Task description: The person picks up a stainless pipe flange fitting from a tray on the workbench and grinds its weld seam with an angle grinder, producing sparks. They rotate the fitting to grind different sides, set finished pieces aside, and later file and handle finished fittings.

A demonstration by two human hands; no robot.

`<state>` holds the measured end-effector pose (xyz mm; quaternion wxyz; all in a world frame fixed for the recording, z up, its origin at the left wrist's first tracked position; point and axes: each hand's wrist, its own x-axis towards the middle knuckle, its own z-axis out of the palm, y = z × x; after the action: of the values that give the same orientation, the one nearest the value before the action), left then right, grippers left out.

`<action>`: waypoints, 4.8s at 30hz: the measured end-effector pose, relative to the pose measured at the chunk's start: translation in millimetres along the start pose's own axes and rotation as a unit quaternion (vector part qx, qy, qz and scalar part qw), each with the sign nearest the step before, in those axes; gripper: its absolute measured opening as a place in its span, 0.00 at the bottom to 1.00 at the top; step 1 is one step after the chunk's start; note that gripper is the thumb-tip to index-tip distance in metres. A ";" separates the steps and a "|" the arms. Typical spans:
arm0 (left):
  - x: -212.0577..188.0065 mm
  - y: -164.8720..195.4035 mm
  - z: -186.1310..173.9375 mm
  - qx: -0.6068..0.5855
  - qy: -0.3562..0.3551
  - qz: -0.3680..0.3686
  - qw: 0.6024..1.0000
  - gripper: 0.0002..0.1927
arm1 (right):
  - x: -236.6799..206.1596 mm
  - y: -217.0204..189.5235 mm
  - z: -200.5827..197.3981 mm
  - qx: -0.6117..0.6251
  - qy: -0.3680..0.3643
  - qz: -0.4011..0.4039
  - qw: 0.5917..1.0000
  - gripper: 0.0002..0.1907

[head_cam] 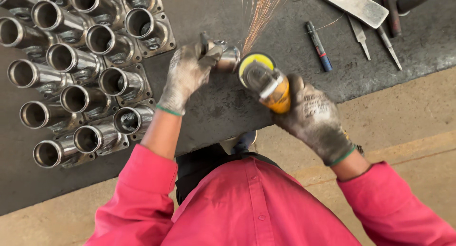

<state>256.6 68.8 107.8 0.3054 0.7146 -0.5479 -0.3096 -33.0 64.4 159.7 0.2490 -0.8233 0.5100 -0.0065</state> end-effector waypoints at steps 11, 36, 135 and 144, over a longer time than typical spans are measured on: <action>13.8 -47.6 -13.9 -0.096 -0.067 0.089 0.989 0.19 | -20.0 -12.0 27.3 0.017 -0.003 -0.074 0.997 0.41; -45.3 1.1 21.8 0.041 0.024 -0.038 0.998 0.22 | 37.1 4.8 -29.3 0.013 0.006 -0.018 1.000 0.41; -35.1 15.8 22.5 -0.134 -0.051 -0.120 0.982 0.15 | 28.0 17.6 -32.7 0.066 -0.084 0.110 0.988 0.41; -29.4 14.3 16.0 -0.137 -0.041 -0.133 0.981 0.16 | 16.9 20.4 -24.4 0.022 0.036 -0.122 0.992 0.36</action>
<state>229.6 92.8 112.1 0.3338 0.7193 -0.4122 -0.4486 -48.4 33.0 168.4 0.2458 -0.8732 0.4136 -0.0774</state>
